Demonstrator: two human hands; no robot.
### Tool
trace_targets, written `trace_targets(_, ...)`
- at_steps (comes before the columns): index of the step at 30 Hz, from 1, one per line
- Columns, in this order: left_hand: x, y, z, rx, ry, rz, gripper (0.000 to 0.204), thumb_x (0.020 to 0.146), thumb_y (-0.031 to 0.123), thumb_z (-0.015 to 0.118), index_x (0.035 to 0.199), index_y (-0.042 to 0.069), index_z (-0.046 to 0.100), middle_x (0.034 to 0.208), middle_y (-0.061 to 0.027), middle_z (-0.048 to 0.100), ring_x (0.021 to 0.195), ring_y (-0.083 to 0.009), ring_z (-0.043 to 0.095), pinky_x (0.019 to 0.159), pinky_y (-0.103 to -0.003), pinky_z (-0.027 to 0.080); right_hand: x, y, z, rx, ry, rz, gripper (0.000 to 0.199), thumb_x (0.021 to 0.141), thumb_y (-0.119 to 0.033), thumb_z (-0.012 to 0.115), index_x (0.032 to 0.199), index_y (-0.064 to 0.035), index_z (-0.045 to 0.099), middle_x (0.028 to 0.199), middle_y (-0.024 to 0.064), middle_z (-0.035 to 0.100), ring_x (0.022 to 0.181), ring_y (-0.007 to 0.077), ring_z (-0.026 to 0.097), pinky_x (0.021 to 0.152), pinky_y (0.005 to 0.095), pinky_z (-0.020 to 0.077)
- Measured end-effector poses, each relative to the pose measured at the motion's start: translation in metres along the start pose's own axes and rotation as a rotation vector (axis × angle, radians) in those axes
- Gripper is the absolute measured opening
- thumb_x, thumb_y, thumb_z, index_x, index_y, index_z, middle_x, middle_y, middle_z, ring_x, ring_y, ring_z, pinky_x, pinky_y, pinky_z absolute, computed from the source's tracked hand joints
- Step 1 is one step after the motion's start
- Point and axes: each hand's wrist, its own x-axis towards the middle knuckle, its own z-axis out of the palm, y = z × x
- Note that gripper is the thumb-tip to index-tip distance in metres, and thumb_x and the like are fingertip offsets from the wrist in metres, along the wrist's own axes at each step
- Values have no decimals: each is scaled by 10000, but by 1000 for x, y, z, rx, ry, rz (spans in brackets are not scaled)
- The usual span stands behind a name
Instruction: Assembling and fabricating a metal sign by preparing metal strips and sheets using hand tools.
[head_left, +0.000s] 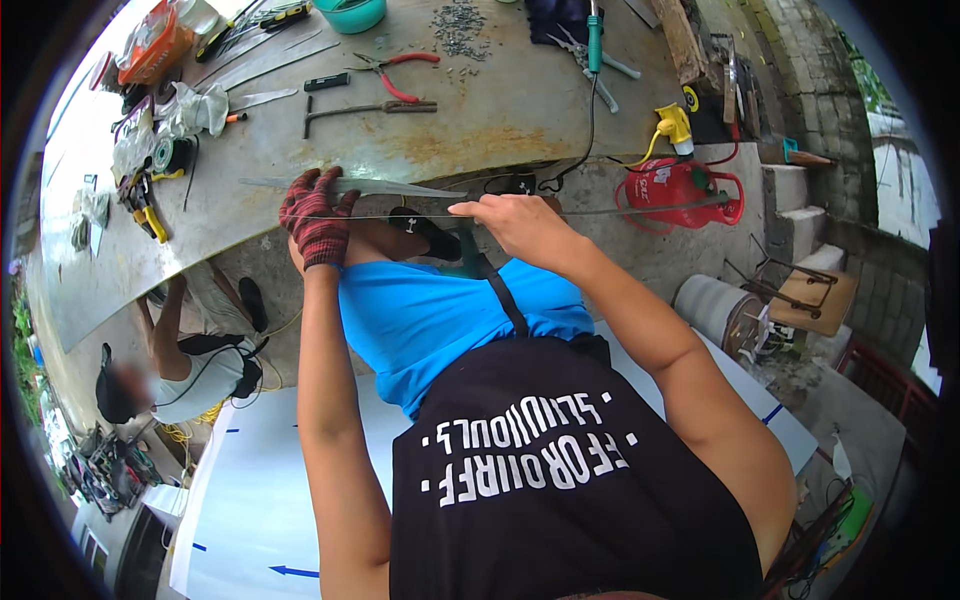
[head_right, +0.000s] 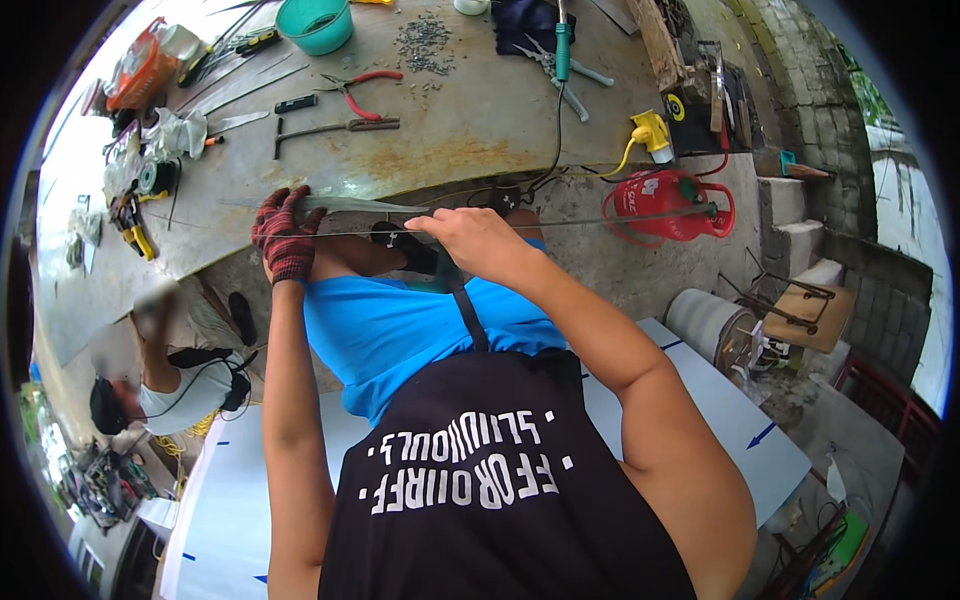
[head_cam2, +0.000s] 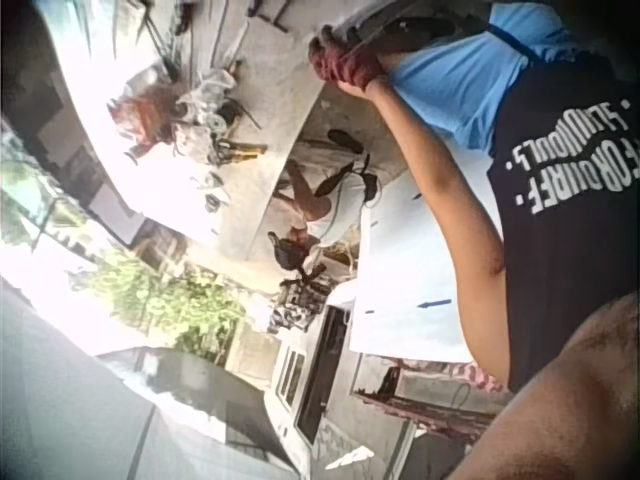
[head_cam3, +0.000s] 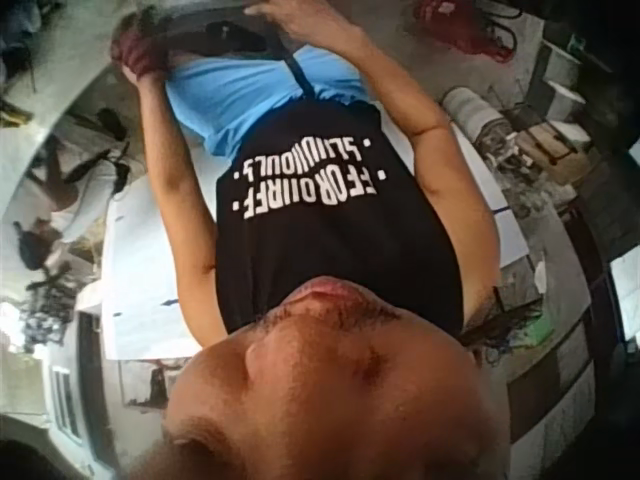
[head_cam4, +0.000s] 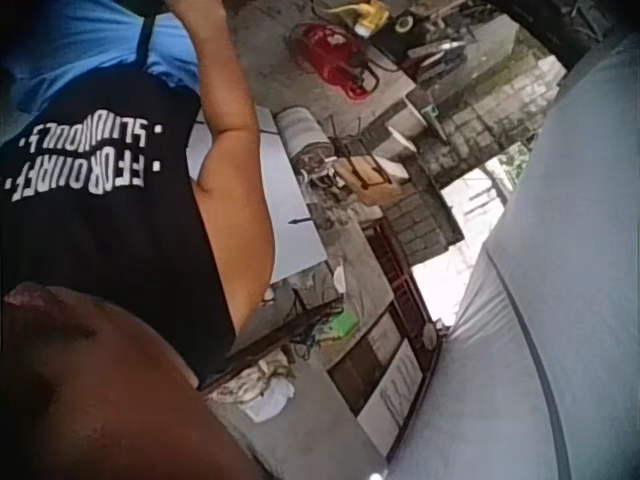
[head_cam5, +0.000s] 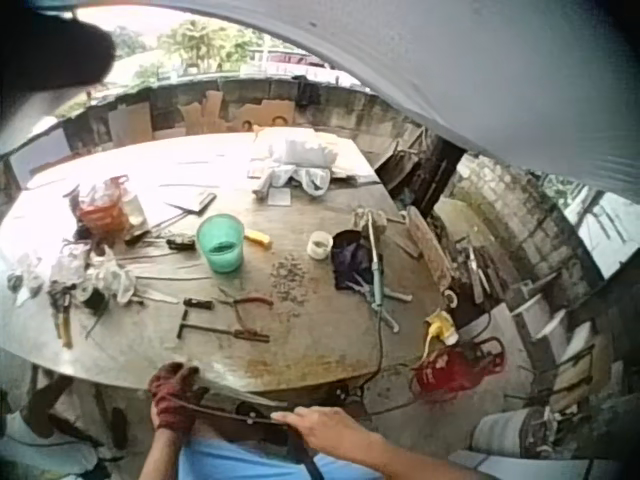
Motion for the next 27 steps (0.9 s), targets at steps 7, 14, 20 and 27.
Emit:
trace_targets(7, 9, 11, -2, 53, -15, -172, 586, 750, 399, 877, 1289, 249, 702, 1449, -107, 585, 1358, -336, 506, 1131, -523, 355, 6, 7, 5, -3, -9, 0, 404, 963, -68, 514, 1334, -171, 638, 952, 99, 676, 910, 333, 703, 786, 461, 581)
trace_targets(14, -12, -6, 15, 16, 171, -134, 542, 866, 331, 787, 1352, 129, 655, 1490, -133, 553, 1363, -354, 515, 1135, -502, 379, -1, 21, 2, -3, -35, 27, 429, 946, -78, 533, 1345, -199, 635, 996, 102, 676, 946, 341, 693, 793, 465, 571)
trace_targets(20, -36, -28, 18, -1121, 347, -643, 480, 996, 329, 650, 1413, 109, 563, 1352, -183, 609, 1004, -312, 681, 883, -424, 569, -19, 23, -10, 62, -47, 26, 461, 932, -29, 537, 1356, -187, 624, 1005, 112, 664, 949, 341, 674, 814, 453, 553)
trace_targets(27, -24, -8, -22, -1444, 376, -781, 572, 1036, 508, 549, 1419, 91, 473, 1236, -189, 682, 837, -311, 703, 741, -431, 617, -31, 28, -19, 39, -55, -5, 480, 930, -1, 526, 1369, -177, 610, 989, 127, 642, 950, 347, 662, 822, 453, 544)
